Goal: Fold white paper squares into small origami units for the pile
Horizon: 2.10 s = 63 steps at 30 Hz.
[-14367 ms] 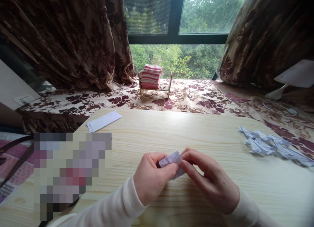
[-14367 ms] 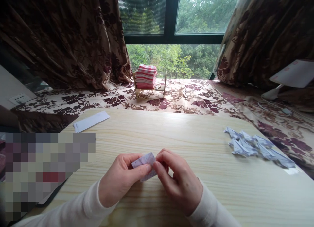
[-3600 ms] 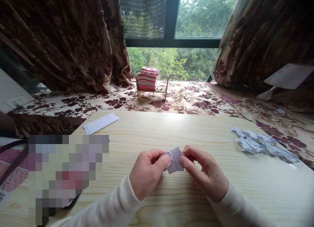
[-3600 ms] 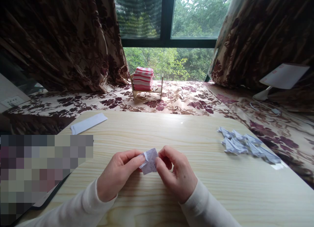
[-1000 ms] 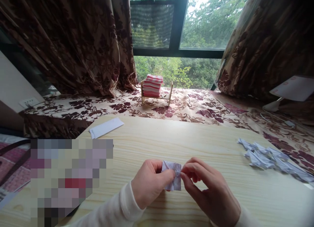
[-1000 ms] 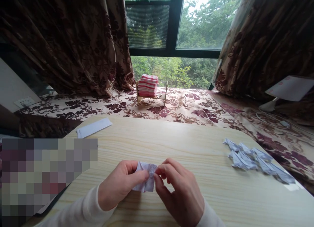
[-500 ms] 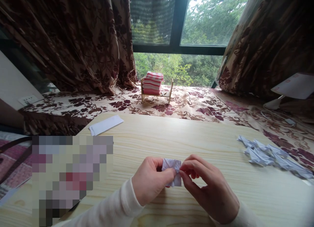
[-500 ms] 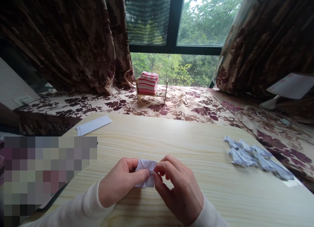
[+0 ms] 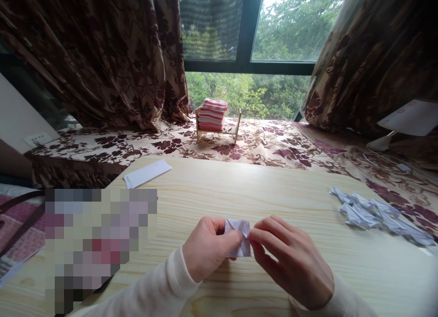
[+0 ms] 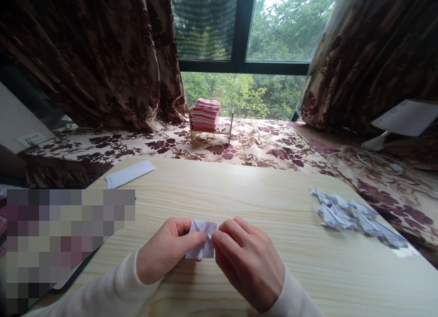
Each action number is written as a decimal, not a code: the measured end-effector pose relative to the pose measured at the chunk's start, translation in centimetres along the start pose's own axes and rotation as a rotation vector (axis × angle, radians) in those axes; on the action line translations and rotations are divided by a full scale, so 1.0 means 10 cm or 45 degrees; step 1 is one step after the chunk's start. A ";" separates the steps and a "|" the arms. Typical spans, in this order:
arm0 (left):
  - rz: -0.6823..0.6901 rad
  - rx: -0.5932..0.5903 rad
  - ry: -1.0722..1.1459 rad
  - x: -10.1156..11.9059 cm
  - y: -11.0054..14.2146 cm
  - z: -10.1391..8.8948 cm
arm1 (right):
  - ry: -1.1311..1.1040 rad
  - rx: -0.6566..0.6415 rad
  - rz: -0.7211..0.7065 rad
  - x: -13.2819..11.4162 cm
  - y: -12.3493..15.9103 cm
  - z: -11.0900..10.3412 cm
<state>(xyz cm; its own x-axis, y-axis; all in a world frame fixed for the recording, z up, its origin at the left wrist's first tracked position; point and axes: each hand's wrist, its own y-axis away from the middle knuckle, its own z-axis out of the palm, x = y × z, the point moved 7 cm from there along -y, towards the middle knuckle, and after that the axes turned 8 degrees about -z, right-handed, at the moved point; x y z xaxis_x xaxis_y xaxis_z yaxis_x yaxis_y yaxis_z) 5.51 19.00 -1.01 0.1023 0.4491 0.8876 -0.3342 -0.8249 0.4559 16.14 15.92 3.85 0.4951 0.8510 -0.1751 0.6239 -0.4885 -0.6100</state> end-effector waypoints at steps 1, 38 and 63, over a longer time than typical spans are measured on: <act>0.010 -0.005 0.000 0.00 0.00 0.00 | 0.006 -0.010 0.000 0.00 0.00 0.00; 0.156 0.164 -0.111 -0.02 0.03 0.01 | -0.474 0.113 0.481 0.22 0.09 0.14; 0.191 0.027 -0.052 0.04 0.06 0.05 | -0.547 0.141 0.586 0.31 0.12 0.14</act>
<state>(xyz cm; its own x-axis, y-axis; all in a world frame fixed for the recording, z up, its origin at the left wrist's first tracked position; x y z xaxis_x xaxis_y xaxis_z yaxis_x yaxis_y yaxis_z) 5.84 18.56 -0.35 0.0908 0.3067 0.9475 -0.3286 -0.8889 0.3192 17.62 18.22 1.50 0.3968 0.5714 -0.7184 0.3278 -0.8192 -0.4705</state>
